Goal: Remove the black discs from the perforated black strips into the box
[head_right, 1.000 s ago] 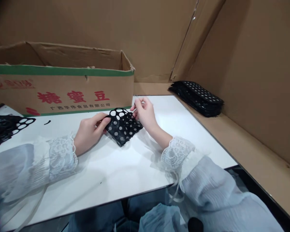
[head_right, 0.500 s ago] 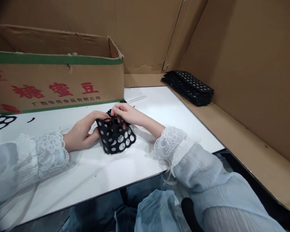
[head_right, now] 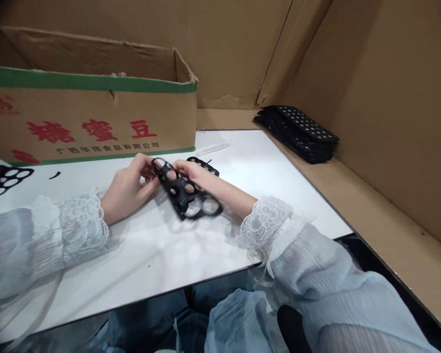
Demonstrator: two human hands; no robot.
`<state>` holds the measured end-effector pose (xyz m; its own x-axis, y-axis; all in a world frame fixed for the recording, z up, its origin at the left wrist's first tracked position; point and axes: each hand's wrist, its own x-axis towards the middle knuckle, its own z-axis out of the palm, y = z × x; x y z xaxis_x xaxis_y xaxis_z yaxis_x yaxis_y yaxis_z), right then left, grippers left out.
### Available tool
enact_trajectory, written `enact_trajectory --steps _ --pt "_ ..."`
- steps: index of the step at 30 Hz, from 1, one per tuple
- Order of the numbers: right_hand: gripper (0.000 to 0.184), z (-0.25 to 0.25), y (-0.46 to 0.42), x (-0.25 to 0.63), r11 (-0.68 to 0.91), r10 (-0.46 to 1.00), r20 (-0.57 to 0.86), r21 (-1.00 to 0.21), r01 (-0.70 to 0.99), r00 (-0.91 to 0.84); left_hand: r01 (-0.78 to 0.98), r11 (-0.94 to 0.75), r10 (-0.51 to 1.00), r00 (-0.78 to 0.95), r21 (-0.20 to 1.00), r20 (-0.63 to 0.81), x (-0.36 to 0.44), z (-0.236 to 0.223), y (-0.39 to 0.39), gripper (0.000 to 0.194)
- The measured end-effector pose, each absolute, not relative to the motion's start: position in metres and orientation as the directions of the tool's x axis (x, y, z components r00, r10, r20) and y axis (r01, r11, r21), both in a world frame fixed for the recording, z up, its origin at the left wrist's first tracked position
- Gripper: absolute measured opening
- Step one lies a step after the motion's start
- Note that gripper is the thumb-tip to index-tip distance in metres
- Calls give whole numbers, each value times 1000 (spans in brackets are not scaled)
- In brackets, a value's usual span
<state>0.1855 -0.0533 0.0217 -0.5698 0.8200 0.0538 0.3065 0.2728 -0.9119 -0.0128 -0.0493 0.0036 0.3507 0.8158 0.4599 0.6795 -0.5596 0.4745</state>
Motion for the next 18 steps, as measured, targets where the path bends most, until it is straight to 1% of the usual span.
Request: enact_trajectory --steps 1,2,4,6,8,10,12,15,18 --pt "28 20 -46 179 283 811 56 -909 307 -582 681 -550 826 359 483 434 -13 5 -49 21" --pt "29 18 -40 173 356 800 111 -879 318 -590 682 -540 836 370 493 405 -14 6 -50 24" --pt "27 16 -33 166 517 757 227 -781 350 -612 677 -526 850 391 516 353 -15 8 -50 29" --pt "24 15 -33 164 635 718 302 -654 411 -627 670 -516 857 398 534 328 -16 9 -50 31" --pt "21 16 -38 166 687 702 324 -544 482 -635 665 -509 861 399 547 315 -16 10 -49 30" --pt "21 17 -41 166 697 707 331 -476 537 -625 663 -494 869 383 563 312 -16 10 -48 26" --pt "21 16 -41 166 678 728 336 -483 554 -598 655 -487 873 369 577 319 -16 8 -47 23" --pt "21 14 -39 164 627 768 335 -569 532 -546 654 -488 873 369 578 319 -16 7 -45 20" --pt "23 12 -38 162 588 797 338 -625 513 -501 667 -491 871 364 560 330 -14 10 -46 21"
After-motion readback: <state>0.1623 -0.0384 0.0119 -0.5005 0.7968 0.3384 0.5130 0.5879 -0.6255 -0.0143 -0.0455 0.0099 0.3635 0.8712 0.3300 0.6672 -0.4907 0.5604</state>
